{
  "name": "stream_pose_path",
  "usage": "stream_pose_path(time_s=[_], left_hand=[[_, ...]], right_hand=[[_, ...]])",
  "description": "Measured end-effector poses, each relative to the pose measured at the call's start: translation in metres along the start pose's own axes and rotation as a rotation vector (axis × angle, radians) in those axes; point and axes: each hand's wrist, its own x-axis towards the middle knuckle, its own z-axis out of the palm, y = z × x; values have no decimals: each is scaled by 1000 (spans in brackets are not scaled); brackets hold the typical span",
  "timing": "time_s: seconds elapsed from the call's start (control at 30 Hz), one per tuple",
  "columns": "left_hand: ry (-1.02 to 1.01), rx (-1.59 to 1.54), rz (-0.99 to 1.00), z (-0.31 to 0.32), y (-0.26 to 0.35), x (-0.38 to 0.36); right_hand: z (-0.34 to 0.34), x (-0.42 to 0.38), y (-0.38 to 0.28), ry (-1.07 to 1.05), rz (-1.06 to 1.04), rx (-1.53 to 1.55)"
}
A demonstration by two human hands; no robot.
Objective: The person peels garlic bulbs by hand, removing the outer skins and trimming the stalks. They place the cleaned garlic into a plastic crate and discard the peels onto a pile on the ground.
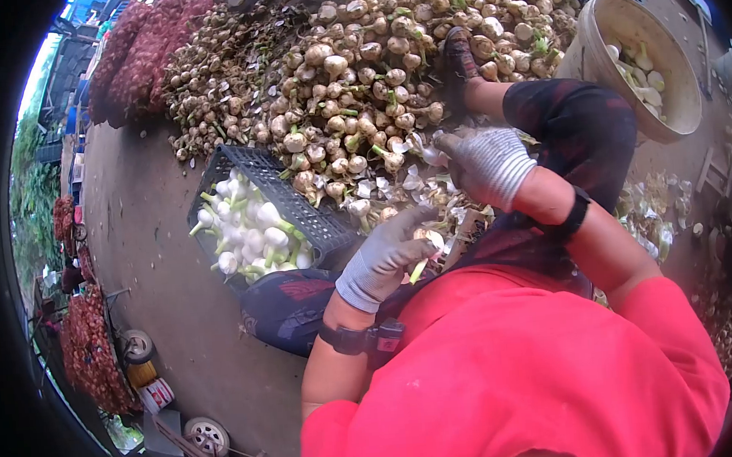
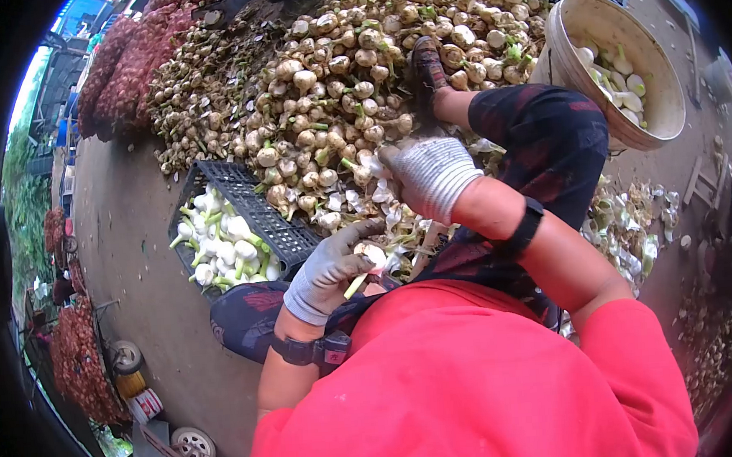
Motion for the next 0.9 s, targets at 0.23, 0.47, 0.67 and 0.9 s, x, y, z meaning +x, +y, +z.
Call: stream_pose_path(time_s=[0.23, 0.47, 0.67, 0.9], left_hand=[[38, 58, -14, -8, -1, 13], [141, 471, -90, 6, 17, 11], [47, 482, -89, 3, 16, 18], [143, -16, 20, -8, -8, 23]], right_hand=[[-14, -33, -38, -264, -238, 248], [-6, -29, -30, -392, -335, 227], [5, -33, -22, -186, -361, 236], [-4, -37, -20, -146, -29, 663]])
